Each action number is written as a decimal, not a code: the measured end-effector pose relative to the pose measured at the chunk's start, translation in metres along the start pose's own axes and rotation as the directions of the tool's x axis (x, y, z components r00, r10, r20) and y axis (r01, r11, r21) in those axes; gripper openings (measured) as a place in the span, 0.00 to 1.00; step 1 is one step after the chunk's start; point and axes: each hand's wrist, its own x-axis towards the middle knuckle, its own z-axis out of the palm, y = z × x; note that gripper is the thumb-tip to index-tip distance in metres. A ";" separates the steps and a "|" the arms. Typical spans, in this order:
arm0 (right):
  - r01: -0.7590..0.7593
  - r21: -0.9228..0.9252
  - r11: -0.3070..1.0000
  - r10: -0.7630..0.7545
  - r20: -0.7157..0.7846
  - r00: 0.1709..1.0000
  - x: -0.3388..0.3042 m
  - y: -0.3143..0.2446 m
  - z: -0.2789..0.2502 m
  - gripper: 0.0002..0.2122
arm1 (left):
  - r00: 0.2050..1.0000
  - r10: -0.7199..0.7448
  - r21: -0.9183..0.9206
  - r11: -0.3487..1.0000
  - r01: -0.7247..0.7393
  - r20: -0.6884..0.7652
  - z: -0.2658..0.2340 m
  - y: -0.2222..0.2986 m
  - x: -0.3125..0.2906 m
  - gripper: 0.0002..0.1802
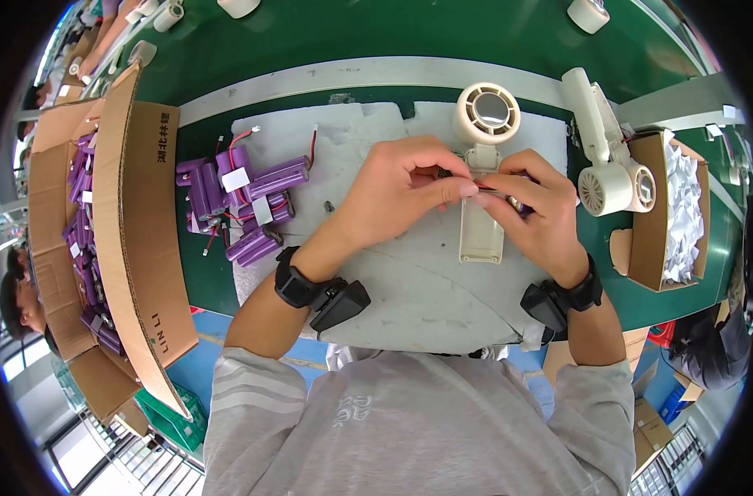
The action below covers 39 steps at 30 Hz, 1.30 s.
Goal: Assembling electronic components and circuit boards onto cylindrical batteries at a production workstation.
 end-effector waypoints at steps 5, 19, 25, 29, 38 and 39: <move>-0.054 0.023 0.998 0.054 0.018 0.998 -0.001 0.000 0.001 0.08 | 0.999 0.023 -0.011 1.000 -0.023 -0.026 0.002 -0.003 0.001 0.06; -0.094 0.111 0.989 0.088 0.058 0.994 -0.001 0.001 0.000 0.07 | 1.000 -0.005 -0.170 0.985 0.006 0.005 -0.007 0.001 0.004 0.20; -0.052 0.094 0.994 0.047 0.062 0.997 -0.001 0.002 -0.001 0.06 | 0.999 0.032 -0.023 0.999 -0.033 -0.043 -0.006 -0.001 0.001 0.20; -0.036 0.087 0.996 0.031 0.063 0.998 -0.001 0.002 0.000 0.06 | 0.994 0.093 0.001 0.996 -0.093 -0.061 -0.005 -0.004 0.002 0.19; 0.013 0.035 0.999 -0.015 0.055 0.998 0.000 0.003 0.002 0.04 | 0.978 0.207 0.138 0.970 -0.201 -0.032 -0.006 -0.005 0.003 0.21; 0.037 0.023 0.999 -0.038 0.055 0.998 0.000 0.004 0.002 0.04 | 0.973 0.231 0.204 0.953 -0.223 -0.015 -0.006 -0.004 0.003 0.21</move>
